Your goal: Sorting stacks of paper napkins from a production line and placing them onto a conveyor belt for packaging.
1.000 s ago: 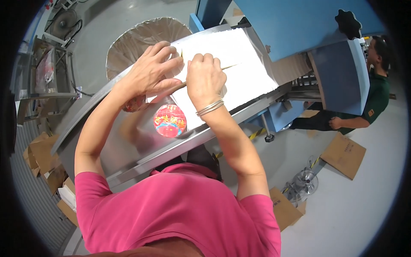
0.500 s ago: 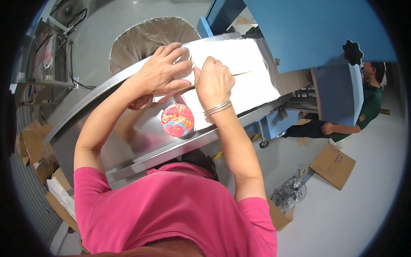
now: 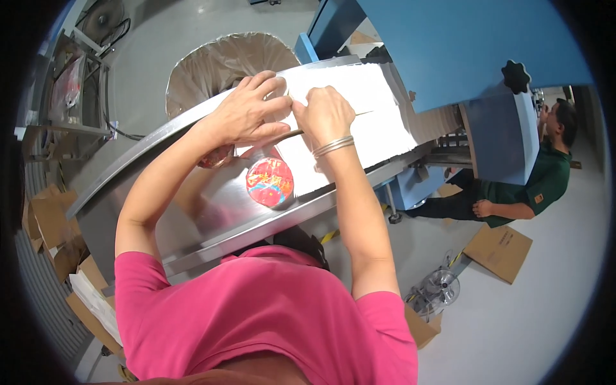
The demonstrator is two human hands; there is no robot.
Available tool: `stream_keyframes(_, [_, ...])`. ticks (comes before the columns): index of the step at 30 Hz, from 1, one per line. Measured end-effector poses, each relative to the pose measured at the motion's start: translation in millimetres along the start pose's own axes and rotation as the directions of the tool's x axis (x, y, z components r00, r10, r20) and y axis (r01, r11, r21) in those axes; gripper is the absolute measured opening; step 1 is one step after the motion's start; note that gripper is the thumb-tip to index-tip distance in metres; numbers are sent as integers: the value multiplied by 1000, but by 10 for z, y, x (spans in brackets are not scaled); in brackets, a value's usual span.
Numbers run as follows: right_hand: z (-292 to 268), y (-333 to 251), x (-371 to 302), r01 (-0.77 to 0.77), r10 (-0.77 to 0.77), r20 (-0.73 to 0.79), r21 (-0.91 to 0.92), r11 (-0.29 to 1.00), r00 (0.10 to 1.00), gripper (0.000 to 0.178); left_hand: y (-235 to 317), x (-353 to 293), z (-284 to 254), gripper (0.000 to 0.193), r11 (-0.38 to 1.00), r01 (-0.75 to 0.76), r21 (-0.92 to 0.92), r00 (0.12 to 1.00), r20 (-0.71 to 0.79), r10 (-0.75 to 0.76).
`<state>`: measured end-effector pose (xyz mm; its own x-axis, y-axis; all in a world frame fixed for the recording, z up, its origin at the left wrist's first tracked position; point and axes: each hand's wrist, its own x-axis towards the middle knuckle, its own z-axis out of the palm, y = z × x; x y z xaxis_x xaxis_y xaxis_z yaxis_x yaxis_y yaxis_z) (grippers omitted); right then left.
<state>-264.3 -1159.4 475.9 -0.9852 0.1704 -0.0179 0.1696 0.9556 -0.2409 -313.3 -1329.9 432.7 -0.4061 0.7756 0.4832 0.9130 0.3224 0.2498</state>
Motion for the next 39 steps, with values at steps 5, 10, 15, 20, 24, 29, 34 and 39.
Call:
stream_keyframes(5, [-63, 13, 0, -67, 64, 23, 201, 977, 998, 29, -4, -5, -23, 37, 1000, -3, -20, 1000, 9, 3])
stream_keyframes(10, [-466, 25, -8, 23, 3, -95, 280, 960, 995, 32, -43, 14, -15, 37, 1000, -29, -2, 1000, 4, 29])
stream_keyframes(15, [-994, 19, 107, 217, -111, -223, 535, 816, 968, 34, -67, 73, 31, 37, 999, -37, 37, 999, 3, 36])
stream_keyframes(20, [-698, -379, 449, 234, -113, -209, 925, 298, 971, 29, -41, 7, -20, 47, 993, -17, 115, 993, 120, 3])
stream_keyframes(24, [-239, -592, 874, 99, -181, -87, 994, 56, 980, 26, 286, -202, -297, 48, 978, 99, 185, 991, 70, -113])
stream_keyframes(29, [377, -676, 1263, -281, -144, 417, 792, 541, 897, 56, 605, -639, -638, 42, 977, 164, 135, 970, 156, -185])
stream_keyframes(34, [250, -742, 614, 367, -326, -171, 501, 784, 930, 46, 584, -927, -743, 44, 959, 203, 197, 963, 138, -232])
stream_keyframes(39, [-186, -231, -692, 526, -362, -393, 496, 691, 845, 22, 809, -736, -643, 39, 991, 100, 90, 991, 84, -108])
